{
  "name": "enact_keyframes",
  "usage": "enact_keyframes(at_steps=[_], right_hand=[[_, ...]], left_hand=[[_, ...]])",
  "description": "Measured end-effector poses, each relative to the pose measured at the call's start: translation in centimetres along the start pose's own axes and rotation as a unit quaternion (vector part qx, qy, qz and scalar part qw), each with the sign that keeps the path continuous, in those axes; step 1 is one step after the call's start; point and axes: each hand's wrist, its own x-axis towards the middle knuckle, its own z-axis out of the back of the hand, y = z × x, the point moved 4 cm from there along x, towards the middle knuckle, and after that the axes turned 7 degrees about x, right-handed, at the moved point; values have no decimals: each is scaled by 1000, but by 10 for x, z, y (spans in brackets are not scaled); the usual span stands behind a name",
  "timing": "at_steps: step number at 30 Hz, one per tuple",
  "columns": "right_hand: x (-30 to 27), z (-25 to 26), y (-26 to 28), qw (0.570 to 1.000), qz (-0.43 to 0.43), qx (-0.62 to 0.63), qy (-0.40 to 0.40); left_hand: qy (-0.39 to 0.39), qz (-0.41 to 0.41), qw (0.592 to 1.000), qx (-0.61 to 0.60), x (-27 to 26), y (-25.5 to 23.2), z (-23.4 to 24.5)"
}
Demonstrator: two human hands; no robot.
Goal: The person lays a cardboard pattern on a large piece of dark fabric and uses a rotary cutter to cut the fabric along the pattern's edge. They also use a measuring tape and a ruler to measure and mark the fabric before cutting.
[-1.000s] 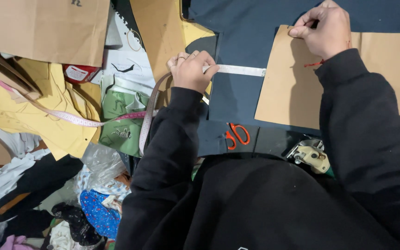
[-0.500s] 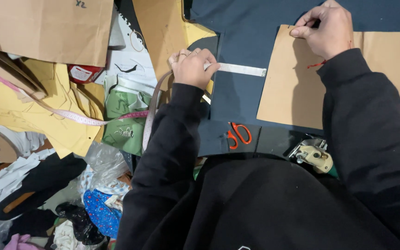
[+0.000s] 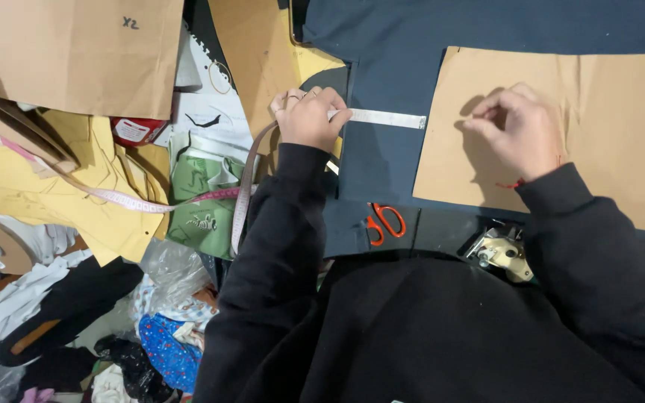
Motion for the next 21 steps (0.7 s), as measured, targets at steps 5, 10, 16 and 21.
enact_keyframes(at_steps=[5, 10, 16, 21], right_hand=[[-12, -1, 16, 998, -36, -39, 18], [-8, 4, 17, 995, -37, -83, 29], [2, 0, 8, 995, -26, -90, 40], [31, -2, -35, 999, 8, -31, 32]], left_hand=[[22, 1, 1000, 2, 2, 5, -1], [35, 9, 999, 7, 5, 6, 1], [24, 4, 1000, 0, 1, 5, 3], [28, 2, 1000, 3, -3, 4, 1]])
